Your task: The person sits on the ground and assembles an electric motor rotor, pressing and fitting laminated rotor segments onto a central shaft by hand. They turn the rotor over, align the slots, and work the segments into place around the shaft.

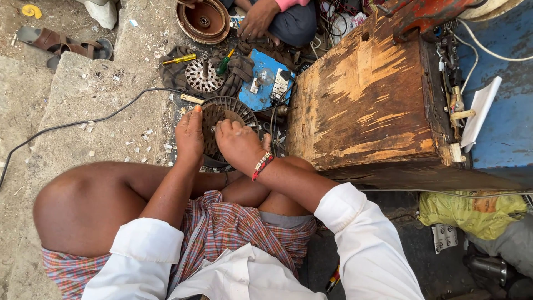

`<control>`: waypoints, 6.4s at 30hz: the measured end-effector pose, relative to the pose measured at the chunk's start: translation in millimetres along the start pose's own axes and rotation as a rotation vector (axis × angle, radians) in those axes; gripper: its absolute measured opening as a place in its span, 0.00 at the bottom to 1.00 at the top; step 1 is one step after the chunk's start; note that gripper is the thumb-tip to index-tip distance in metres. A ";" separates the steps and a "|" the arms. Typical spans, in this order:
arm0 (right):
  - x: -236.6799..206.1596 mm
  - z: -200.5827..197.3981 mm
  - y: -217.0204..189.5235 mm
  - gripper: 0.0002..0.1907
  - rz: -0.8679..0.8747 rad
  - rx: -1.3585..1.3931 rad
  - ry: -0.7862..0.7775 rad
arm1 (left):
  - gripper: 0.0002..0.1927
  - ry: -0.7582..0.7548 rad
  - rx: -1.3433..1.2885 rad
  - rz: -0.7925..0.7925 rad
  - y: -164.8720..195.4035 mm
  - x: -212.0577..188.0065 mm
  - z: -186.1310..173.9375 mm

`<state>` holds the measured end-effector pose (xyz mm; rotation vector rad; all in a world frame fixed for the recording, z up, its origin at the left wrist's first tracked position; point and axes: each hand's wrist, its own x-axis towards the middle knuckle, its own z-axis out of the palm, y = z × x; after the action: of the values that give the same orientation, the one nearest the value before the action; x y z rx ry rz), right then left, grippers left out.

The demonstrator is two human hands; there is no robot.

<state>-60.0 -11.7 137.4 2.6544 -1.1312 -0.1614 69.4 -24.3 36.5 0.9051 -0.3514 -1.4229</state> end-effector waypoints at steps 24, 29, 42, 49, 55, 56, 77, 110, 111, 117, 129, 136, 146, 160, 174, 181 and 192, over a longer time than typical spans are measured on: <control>24.9 6.7 29.6 0.16 0.083 0.444 -0.195 | 0.17 -0.044 -0.049 0.000 8.1 -3.7 0.1; 13.4 0.3 23.0 0.12 -0.053 0.345 0.036 | 0.17 -0.037 0.018 0.037 9.5 -2.4 -6.0; 41.5 -6.6 27.8 0.15 0.042 0.325 -0.353 | 0.18 0.024 0.153 0.050 18.0 -3.1 -1.0; 9.9 0.9 9.9 0.10 -0.169 0.037 0.065 | 0.18 0.040 0.160 0.040 13.3 -1.0 -4.3; 26.1 2.8 26.8 0.12 -0.002 0.222 -0.302 | 0.17 0.011 0.207 0.143 8.8 -5.4 0.9; 31.4 1.2 32.4 0.16 0.046 0.309 -0.426 | 0.17 -0.010 0.198 0.177 8.8 -7.4 2.4; 35.1 -7.0 29.2 0.16 0.228 0.686 -0.469 | 0.16 -0.043 0.257 0.233 14.7 -15.7 -6.7; 23.0 -6.3 23.9 0.20 0.347 0.775 -0.759 | 0.15 -0.068 0.466 0.343 7.0 -41.3 -4.6; 19.2 -5.3 21.4 0.19 0.300 0.605 -0.622 | 0.16 -0.073 0.499 0.351 7.7 -41.0 -5.1; -18.3 10.5 -0.9 0.09 -0.045 0.086 -0.037 | 0.17 -0.078 0.513 0.362 6.0 -35.8 -10.2; -10.2 0.3 13.6 0.15 0.163 0.316 -0.344 | 0.17 -0.121 0.523 0.340 4.5 -37.8 -7.2; -6.3 18.9 23.3 0.14 0.084 0.417 -0.159 | 0.16 -0.132 0.460 0.307 1.3 -31.9 -9.0; -27.9 29.6 14.9 0.09 0.131 0.323 -0.138 | 0.16 -0.131 0.710 0.463 5.2 -41.5 -2.2; -47.5 21.9 63.1 0.34 0.794 1.941 -0.384 | 0.17 -0.110 -0.020 0.121 25.1 -41.8 3.0; -89.8 24.6 74.1 0.14 0.804 2.263 0.488 | 0.17 -0.144 -0.671 -0.284 134.4 -92.3 87.6; -76.5 -31.2 53.3 0.19 0.804 2.327 0.481 | 0.16 -0.082 -0.636 -0.284 102.8 -82.7 78.7; -58.0 -36.9 9.2 0.15 0.689 1.716 0.487 | 0.18 -0.014 -0.178 -0.222 44.1 -47.7 52.8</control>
<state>-99.2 30.9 175.6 2.4857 -2.4467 2.3138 55.0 -1.2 115.6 0.8070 -0.1344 -1.6368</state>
